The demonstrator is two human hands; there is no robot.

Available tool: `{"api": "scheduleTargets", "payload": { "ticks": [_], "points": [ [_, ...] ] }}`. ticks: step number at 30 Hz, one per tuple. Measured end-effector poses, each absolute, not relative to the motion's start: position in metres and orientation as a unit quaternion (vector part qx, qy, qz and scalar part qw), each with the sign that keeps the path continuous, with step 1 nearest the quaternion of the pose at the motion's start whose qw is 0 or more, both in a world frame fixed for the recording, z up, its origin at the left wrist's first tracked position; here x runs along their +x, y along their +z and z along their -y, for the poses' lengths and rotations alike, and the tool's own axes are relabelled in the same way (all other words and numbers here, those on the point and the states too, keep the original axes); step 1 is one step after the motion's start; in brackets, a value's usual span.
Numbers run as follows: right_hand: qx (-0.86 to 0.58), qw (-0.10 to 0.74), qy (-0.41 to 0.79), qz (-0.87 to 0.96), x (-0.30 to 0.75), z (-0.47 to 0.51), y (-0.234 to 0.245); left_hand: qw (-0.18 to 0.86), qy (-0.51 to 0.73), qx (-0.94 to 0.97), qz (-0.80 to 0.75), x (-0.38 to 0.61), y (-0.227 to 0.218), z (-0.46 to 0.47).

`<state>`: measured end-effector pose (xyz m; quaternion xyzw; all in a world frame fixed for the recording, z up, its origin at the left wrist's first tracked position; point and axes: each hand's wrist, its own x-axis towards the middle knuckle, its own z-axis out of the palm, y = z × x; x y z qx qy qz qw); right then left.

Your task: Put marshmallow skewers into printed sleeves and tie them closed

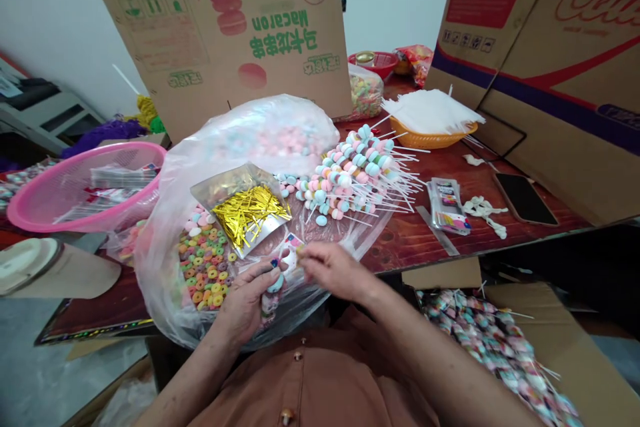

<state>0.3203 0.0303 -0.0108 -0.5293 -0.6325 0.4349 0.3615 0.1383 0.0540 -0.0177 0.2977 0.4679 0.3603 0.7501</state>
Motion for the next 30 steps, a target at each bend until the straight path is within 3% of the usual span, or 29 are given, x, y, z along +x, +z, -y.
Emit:
{"api": "scheduleTargets", "payload": {
  "ticks": [7, 12, 16, 24, 30],
  "points": [
    [-0.539, 0.397, 0.577, 0.468, 0.287, -0.024, -0.014, 0.746, 0.408, 0.264, -0.456, 0.131, -0.017, -0.058],
    [-0.494, 0.44, 0.476, 0.579, 0.285, -0.017, -0.009, 0.754, 0.376, 0.287, -0.455, 0.129, -0.023, -0.058],
    [-0.496, 0.39, 0.409, 0.66, 0.267, -0.023, -0.014, 0.741, 0.371, 0.364, -0.426, 0.133, -0.022, -0.055],
    [-0.539, 0.31, 0.384, 0.683, 0.259, -0.033, -0.019, 0.699, 0.34, 0.45, -0.438, 0.119, -0.035, -0.048],
    [-0.603, 0.449, 0.271, 0.601, 0.245, -0.019, -0.035, 0.74, 0.362, 0.371, -0.428, 0.117, -0.032, -0.053]
  ]
}}
